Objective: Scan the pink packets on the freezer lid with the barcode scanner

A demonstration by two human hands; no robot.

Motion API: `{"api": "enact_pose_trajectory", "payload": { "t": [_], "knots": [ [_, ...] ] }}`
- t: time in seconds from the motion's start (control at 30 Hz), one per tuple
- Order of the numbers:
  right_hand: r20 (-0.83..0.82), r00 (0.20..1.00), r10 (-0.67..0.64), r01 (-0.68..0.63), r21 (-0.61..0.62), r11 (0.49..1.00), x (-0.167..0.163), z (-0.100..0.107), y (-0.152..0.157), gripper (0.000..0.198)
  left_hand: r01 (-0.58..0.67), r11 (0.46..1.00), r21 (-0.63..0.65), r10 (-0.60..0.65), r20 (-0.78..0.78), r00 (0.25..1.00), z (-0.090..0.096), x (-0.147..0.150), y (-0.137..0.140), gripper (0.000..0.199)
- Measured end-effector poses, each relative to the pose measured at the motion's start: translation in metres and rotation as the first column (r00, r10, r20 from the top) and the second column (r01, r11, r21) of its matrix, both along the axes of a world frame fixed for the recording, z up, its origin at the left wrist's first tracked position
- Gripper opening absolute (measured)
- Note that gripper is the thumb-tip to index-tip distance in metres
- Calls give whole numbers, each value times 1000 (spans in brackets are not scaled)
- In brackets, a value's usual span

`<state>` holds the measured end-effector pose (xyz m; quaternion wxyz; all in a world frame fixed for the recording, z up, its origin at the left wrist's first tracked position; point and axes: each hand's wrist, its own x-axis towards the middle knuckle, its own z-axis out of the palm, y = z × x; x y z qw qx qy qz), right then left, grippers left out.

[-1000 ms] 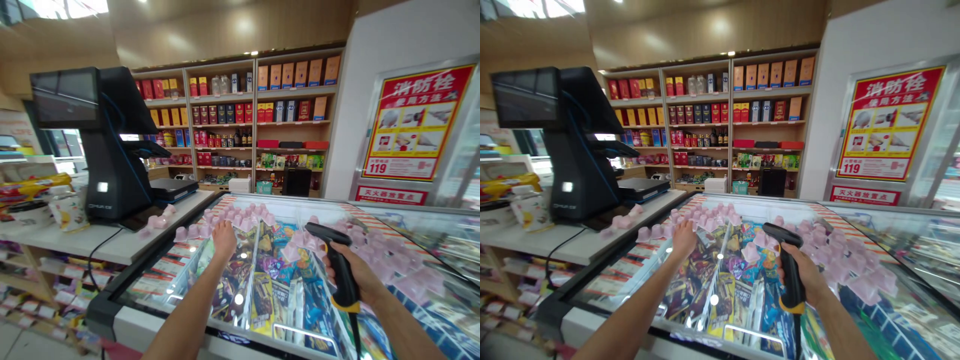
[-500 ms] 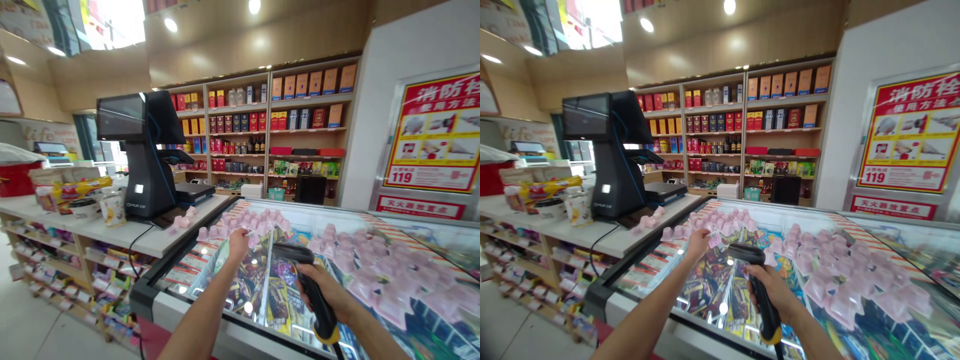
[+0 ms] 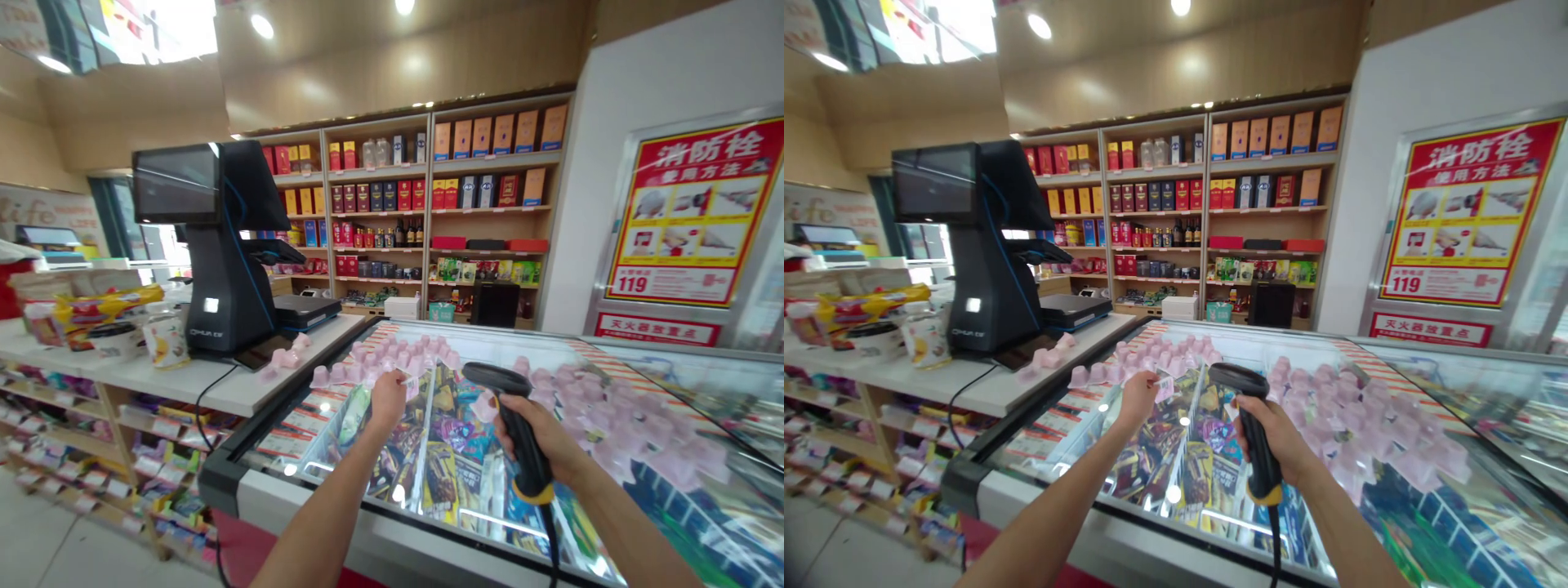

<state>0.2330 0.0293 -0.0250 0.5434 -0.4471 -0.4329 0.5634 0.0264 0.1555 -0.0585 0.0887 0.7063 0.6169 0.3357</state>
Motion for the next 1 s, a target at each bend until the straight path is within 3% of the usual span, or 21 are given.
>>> {"api": "enact_pose_trajectory", "payload": {
  "t": [0.17,0.37,0.53,0.63,0.77,0.87,0.93,1.0],
  "knots": [
    [-101,989,-106,105,-16,994,39,3,5,18,172,985,24,-167,-145,975,-11,38,-19,19],
    [-182,974,-134,129,-43,991,52,-4,7,18,456,890,-20,-437,-325,839,-24,85,-39,28],
    [-199,972,-124,117,-49,992,53,-8,10,18,536,844,-33,-508,-370,778,-30,112,-38,28],
    [-194,974,-118,109,-56,993,56,-10,11,18,548,836,-23,-522,-343,781,-27,110,-35,26],
    [-174,979,-109,101,-58,993,54,-10,12,19,440,897,31,-418,-261,870,-16,67,-18,22],
    [-163,982,-98,91,-53,994,46,-9,12,19,174,979,104,-158,-146,976,-5,17,6,32],
    [-162,983,-88,81,-52,995,38,-9,11,18,29,992,119,-21,-67,998,-3,-13,21,37],
    [-152,985,-77,68,-58,996,30,-9,11,19,-31,996,82,31,-1,1000,-5,-32,32,37]
  ]
}}
